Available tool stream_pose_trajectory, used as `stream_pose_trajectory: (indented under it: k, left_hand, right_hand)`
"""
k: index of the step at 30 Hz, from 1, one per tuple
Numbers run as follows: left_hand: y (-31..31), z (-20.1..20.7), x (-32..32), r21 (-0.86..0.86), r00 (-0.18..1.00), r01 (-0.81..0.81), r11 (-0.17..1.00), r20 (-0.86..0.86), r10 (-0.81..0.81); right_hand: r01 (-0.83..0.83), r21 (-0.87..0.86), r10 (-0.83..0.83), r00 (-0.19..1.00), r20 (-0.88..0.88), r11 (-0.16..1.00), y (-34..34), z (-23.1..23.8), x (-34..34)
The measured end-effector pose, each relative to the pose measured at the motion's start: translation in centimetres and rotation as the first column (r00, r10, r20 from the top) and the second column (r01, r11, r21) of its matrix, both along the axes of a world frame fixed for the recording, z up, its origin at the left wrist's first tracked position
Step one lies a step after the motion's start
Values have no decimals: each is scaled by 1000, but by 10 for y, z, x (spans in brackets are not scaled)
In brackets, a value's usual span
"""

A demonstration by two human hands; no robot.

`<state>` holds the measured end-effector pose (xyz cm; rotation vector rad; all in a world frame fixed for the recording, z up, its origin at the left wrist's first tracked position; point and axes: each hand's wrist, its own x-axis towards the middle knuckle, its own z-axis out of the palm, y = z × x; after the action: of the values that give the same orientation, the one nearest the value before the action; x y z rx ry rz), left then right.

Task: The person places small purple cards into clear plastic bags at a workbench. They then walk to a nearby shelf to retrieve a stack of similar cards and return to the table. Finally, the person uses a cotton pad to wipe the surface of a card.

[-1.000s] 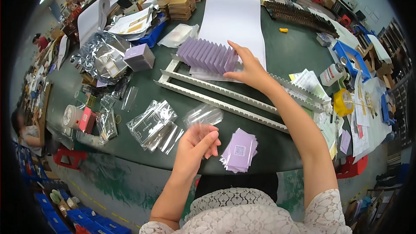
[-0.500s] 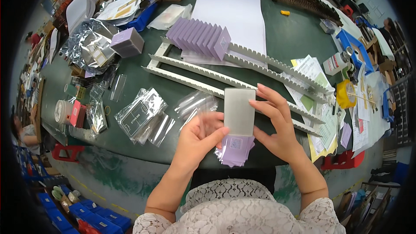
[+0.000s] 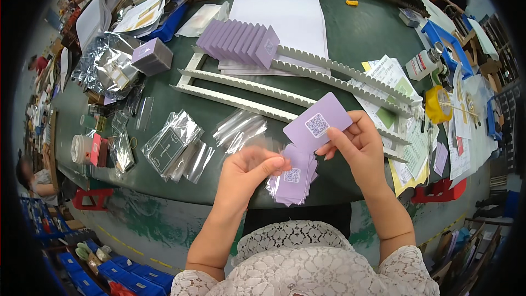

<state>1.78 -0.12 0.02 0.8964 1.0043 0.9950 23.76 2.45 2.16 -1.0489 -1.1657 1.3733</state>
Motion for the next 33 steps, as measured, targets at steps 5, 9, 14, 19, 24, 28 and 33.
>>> stream_pose_trajectory:
  k: [5,9,14,19,24,28,33]
  left_hand:
    - [-4,4,5,-91,996,80,993,-36,-84]
    - [-2,10,4,-143,992,124,982,15,-123]
    - [0,5,2,-120,999,18,993,30,-15]
    - [-4,3,8,-5,998,-25,1000,-61,24]
    - [-8,3,6,8,999,-17,1000,-44,17]
    - [1,-1,-13,102,960,-259,961,-83,267]
    - [-2,3,-19,40,971,-234,971,58,231]
  right_hand:
    - [6,11,-5,998,-67,1000,-1,12,-5]
    - [-18,42,18,1000,-3,999,-6,13,-12]
    - [-143,59,130,974,186,988,-8,7,-8]
    - [-375,357,85,782,618,856,-4,8,-4]
    - [-363,155,224,802,554,919,-22,8,-8]
    - [-352,338,14,711,703,873,-7,1,-3]
    - [-351,545,-200,673,713,761,92,11,-25]
